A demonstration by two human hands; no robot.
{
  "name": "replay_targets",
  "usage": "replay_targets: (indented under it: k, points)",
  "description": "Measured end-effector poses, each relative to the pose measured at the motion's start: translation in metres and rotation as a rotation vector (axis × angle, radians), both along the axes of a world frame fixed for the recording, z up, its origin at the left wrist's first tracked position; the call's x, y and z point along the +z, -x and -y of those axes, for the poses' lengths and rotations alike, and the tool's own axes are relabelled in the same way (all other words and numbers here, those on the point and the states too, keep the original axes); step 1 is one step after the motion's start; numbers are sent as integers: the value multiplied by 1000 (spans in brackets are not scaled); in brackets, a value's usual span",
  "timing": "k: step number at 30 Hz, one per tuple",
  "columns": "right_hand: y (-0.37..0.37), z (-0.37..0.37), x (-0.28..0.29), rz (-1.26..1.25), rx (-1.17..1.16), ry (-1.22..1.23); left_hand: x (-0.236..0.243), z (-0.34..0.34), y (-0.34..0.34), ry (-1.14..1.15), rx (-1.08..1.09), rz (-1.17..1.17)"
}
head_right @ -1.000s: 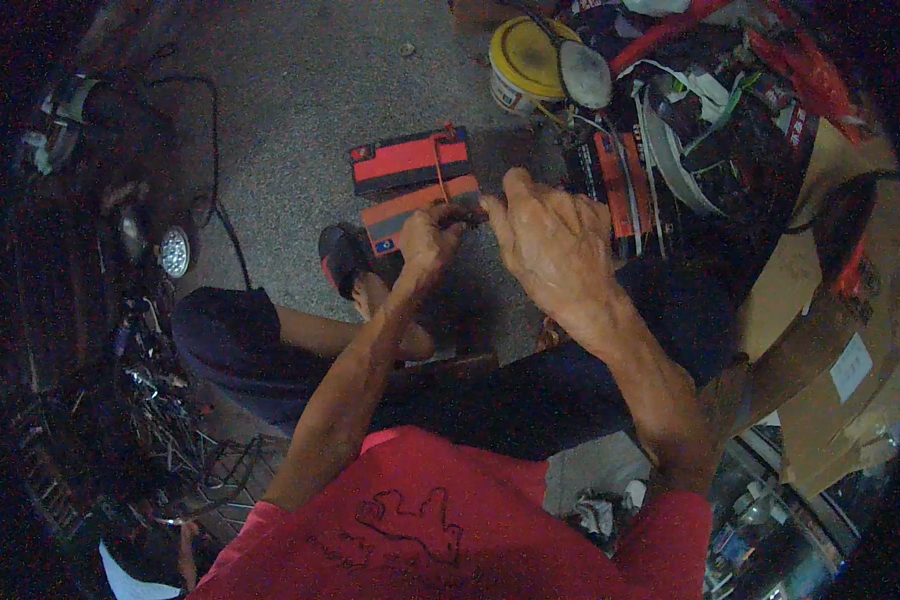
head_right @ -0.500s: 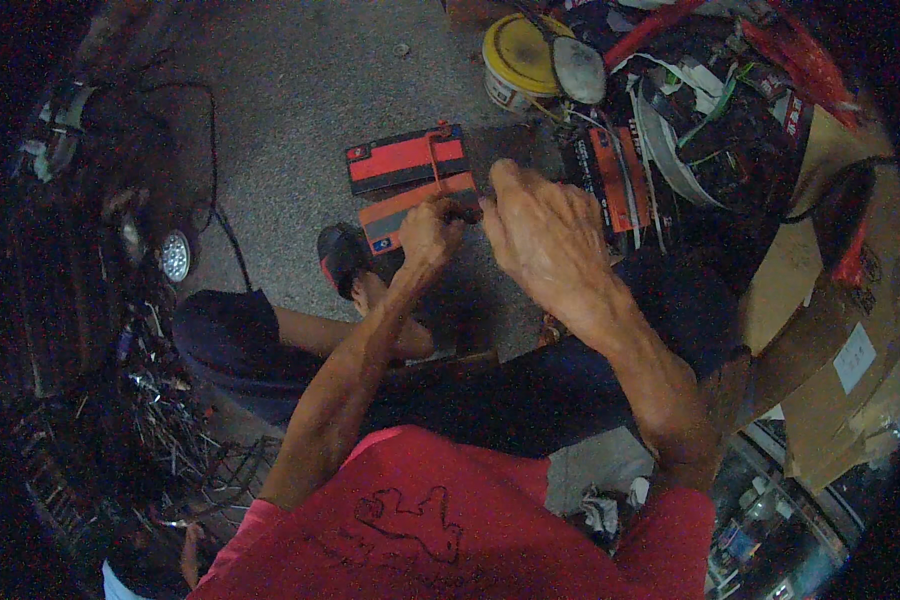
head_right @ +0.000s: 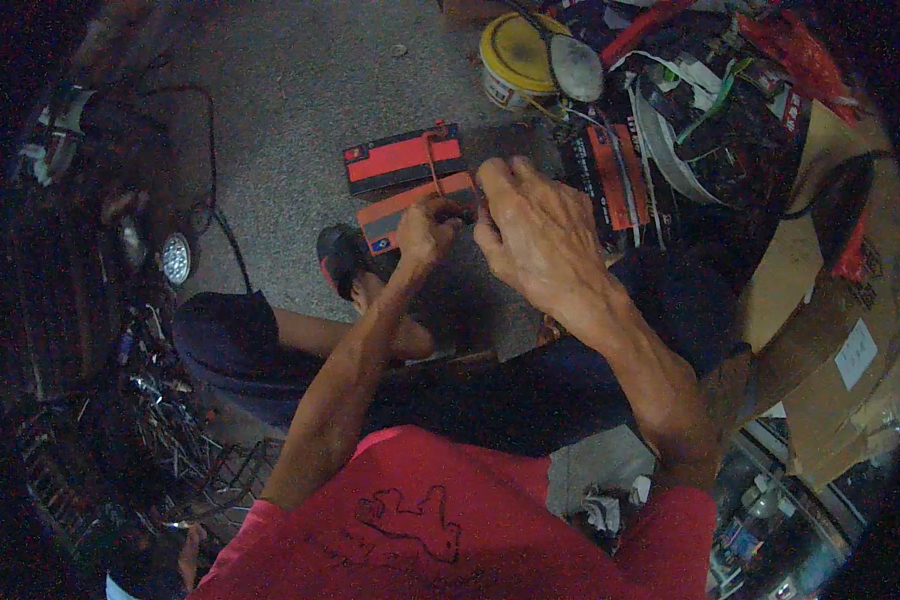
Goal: The person sits on the floor and uses a screwdriver to tighten screws on two red and black batteries placed side by side. The person repeatedly adjusts the screwdriver and repositions the batteries while working.
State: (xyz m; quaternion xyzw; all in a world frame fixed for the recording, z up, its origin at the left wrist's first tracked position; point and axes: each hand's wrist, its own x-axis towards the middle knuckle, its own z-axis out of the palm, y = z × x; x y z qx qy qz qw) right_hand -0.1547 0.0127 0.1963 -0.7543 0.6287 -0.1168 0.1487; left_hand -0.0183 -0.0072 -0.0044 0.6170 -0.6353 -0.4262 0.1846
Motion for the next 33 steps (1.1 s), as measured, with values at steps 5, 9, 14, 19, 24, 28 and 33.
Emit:
replay_targets:
  k: [5, 9, 14, 19, 24, 28, 33]
  points:
    - [-3, 1, 3, -11, -39, -63, 5, 1, 0, -1, -19, 7]
    - [-2, 2, 3, -56, -63, -179, -3, 0, -1, 15, -31, -36]
    - [-1, 2, 9, -38, -23, -36, 4, 1, -1, 96, -93, -14]
    - [-3, 2, 4, 20, -30, 8, 4, 2, -16, 110, -132, -93]
    - [-2, -2, 1, 37, 22, -152, 7, 3, -37, 208, -185, -32]
    - [-2, -4, 0, 28, 72, -120, 12, -4, -38, 244, -149, 26]
    - [1, -5, -2, 20, 81, -95, 22, -35, -31, 240, 73, -62]
